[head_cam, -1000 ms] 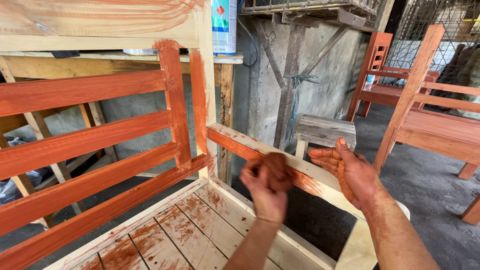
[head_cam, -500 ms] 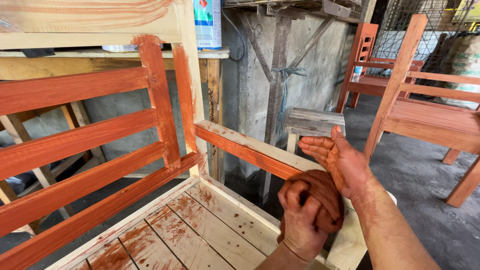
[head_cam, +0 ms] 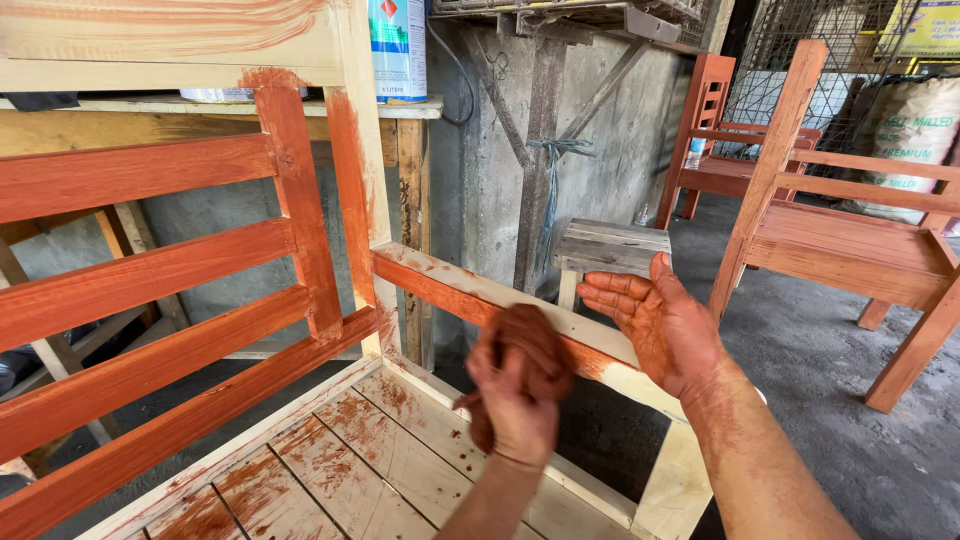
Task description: The person applies reddish-brown stain to a wooden chair using a cloth. They wipe the backrest slats and frame, then dip the cloth into a bucket to reload stain, and continue applying it to the armrest and seat slats.
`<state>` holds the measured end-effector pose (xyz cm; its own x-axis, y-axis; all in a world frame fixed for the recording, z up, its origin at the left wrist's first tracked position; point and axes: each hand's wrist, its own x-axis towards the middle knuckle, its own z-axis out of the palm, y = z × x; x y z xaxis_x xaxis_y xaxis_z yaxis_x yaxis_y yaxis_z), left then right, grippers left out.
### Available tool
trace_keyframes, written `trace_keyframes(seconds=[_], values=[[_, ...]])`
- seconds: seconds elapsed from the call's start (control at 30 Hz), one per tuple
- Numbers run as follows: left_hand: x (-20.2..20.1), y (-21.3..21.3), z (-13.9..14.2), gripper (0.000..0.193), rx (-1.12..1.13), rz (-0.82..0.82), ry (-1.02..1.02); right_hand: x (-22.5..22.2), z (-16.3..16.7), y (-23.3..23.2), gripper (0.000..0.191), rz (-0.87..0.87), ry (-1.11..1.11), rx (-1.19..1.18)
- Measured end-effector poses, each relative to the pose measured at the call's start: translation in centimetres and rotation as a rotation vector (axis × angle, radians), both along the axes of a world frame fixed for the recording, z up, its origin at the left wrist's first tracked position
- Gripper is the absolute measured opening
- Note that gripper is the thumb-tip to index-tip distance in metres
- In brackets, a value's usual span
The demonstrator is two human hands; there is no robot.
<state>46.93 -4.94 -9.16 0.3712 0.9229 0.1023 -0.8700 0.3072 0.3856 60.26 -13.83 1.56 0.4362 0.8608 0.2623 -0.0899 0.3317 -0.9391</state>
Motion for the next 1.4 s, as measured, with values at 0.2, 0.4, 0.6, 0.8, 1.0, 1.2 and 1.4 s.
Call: trace_keyframes(seconds=[0.2,0.4,0.6,0.8,1.0,1.2,1.4], values=[[-0.4,-5.6,-2.2,0.048,1.46,0.889,0.734,0.1,0.6,-0.4,0.083,-0.041,-0.051,-0.111],[-2.4,3.2,-2.8,0.045,1.552,0.952,0.884,0.9,0.6,-2.1,0.08,0.048,-0.171,-0.14],[-0.9,2.8,-2.2,0.047,0.586,0.409,0.247,2.2,1.8,-6.4,0.083,0.057,-0.053,-0.247],[0.0,-6.6,-2.4,0.036,1.417,0.557,0.504,2.1,2.2,-7.0,0.087,0.098,-0.035,-0.167],[0.6,-8.2,-1.7,0.001,2.037,0.855,0.655,2.3,2.3,-6.7,0.09,0.077,-0.123,-0.223],[-2.5,-0.3,-2.8,0.015,1.892,0.93,0.797,2.5,2.4,-7.2,0.089,0.151,-0.005,-0.152],[-1.6,-3.5,-3.7,0.023,1.732,0.883,0.747,2.3,2.4,-7.1,0.09,0.22,0.004,-0.11]])
